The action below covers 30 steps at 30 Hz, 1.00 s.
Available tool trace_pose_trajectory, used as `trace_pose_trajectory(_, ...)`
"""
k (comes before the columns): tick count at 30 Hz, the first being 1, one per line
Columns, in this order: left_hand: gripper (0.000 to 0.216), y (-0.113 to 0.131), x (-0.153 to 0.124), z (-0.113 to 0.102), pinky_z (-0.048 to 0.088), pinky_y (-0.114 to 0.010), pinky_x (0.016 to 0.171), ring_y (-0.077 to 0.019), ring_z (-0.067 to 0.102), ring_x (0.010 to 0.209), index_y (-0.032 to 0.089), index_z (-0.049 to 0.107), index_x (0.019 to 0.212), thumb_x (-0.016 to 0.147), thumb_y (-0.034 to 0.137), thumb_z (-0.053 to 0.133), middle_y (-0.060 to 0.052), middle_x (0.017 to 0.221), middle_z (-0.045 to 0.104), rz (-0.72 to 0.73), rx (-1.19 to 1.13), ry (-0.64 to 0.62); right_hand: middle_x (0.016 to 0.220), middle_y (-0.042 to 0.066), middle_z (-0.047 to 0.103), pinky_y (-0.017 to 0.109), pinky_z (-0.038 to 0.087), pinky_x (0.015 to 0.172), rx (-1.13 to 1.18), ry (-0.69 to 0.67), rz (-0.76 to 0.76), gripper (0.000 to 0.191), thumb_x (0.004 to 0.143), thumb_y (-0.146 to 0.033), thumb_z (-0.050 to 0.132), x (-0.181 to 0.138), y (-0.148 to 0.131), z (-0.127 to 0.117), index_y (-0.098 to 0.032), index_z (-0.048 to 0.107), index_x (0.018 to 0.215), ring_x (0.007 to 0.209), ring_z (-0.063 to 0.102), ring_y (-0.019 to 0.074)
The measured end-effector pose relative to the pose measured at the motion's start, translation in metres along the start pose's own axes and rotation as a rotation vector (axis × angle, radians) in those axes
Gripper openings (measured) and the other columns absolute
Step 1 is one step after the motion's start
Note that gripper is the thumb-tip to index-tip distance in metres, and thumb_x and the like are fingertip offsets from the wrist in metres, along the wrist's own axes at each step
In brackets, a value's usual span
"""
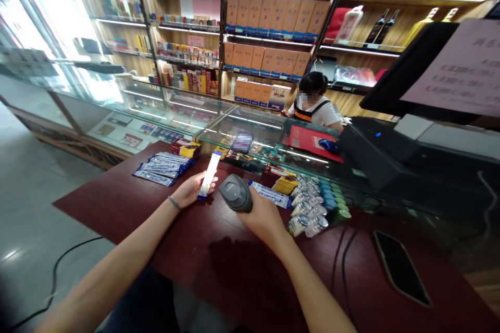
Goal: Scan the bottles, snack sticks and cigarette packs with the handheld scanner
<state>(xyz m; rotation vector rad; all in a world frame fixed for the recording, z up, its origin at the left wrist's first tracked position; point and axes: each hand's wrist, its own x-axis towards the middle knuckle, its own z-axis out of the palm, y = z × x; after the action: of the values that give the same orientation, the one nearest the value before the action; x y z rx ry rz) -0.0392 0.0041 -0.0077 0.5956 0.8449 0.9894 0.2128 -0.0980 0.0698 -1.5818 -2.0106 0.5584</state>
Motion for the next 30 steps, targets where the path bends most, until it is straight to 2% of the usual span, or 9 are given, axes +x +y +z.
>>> trace_pose_trajectory(3, 0.031, -0.001, 0.0, 0.001, 0.063, -0.027, 0.066, -0.0136, 0.07, 0.072, 0.012, 0.066, 0.123, 0.1, 0.031, 0.057, -0.014, 0.112, 0.073, 0.012, 0.012, -0.01, 0.098, 0.008, 0.077, 0.037, 0.05, 0.081, 0.024, -0.012, -0.005, 0.037, 0.078, -0.032, 0.064, 0.0, 0.0, 0.0, -0.025, 0.062, 0.114, 0.103, 0.071, 0.0346)
trace_pose_trajectory(9, 0.026, -0.001, -0.001, -0.001, 0.064, -0.03, 0.07, -0.016, 0.072, 0.078, 0.011, 0.068, 0.115, 0.099, 0.028, 0.059, -0.016, 0.117, 0.073, -0.002, -0.022, -0.04, 0.088, 0.001, 0.073, 0.032, 0.049, 0.072, 0.078, 0.024, 0.041, 0.039, 0.076, -0.03, 0.066, 0.0, 0.002, -0.002, -0.028, 0.054, 0.113, 0.085, 0.072, 0.0278)
trace_pose_trajectory(14, 0.033, -0.005, -0.003, -0.001, 0.062, -0.031, 0.084, -0.0175, 0.074, 0.091, 0.014, 0.067, 0.125, 0.093, 0.022, 0.068, -0.015, 0.125, 0.071, 0.147, -0.005, -0.137, 0.098, 0.005, 0.075, 0.038, 0.053, 0.081, 0.165, 0.154, 0.016, 0.043, 0.075, -0.033, 0.069, 0.004, 0.012, -0.017, -0.027, 0.056, 0.115, 0.099, 0.072, 0.0312)
trace_pose_trajectory(18, 0.047, -0.01, 0.001, 0.005, 0.058, -0.033, 0.095, -0.0182, 0.072, 0.102, 0.017, 0.066, 0.13, 0.086, 0.023, 0.078, -0.013, 0.128, 0.071, 0.3, 0.06, -0.098, 0.099, 0.006, 0.076, 0.04, 0.056, 0.077, 0.224, 0.307, 0.024, 0.047, 0.077, -0.035, 0.068, 0.002, 0.016, -0.04, -0.026, 0.058, 0.123, 0.097, 0.073, 0.0315)
trace_pose_trajectory(21, 0.056, -0.012, 0.009, 0.015, 0.055, -0.037, 0.1, -0.0225, 0.07, 0.109, 0.018, 0.065, 0.13, 0.079, 0.034, 0.083, -0.012, 0.124, 0.073, 0.422, 0.256, -0.07, 0.1, 0.006, 0.076, 0.039, 0.057, 0.075, 0.246, 0.387, 0.029, 0.047, 0.076, -0.034, 0.069, -0.002, 0.017, -0.059, -0.026, 0.06, 0.122, 0.098, 0.073, 0.0309)
trace_pose_trajectory(24, 0.05, -0.017, 0.018, 0.031, 0.052, -0.04, 0.103, -0.0254, 0.069, 0.112, 0.017, 0.069, 0.121, 0.078, 0.038, 0.081, -0.011, 0.119, 0.075, 0.557, 0.577, -0.105, 0.097, 0.006, 0.076, 0.038, 0.058, 0.071, 0.254, 0.452, 0.048, 0.043, 0.075, -0.035, 0.07, -0.004, 0.022, -0.074, -0.026, 0.062, 0.117, 0.095, 0.073, 0.0304)
trace_pose_trajectory(30, 0.028, -0.041, 0.025, 0.073, 0.052, -0.039, 0.1, -0.0238, 0.067, 0.107, 0.022, 0.069, 0.116, 0.088, 0.025, 0.066, -0.006, 0.114, 0.074, 0.825, 1.19, -0.151, 0.09, 0.005, 0.076, 0.034, 0.058, 0.066, 0.293, 0.564, 0.049, 0.027, 0.075, -0.035, 0.072, -0.011, 0.03, -0.096, -0.026, 0.062, 0.098, 0.091, 0.073, 0.0277)
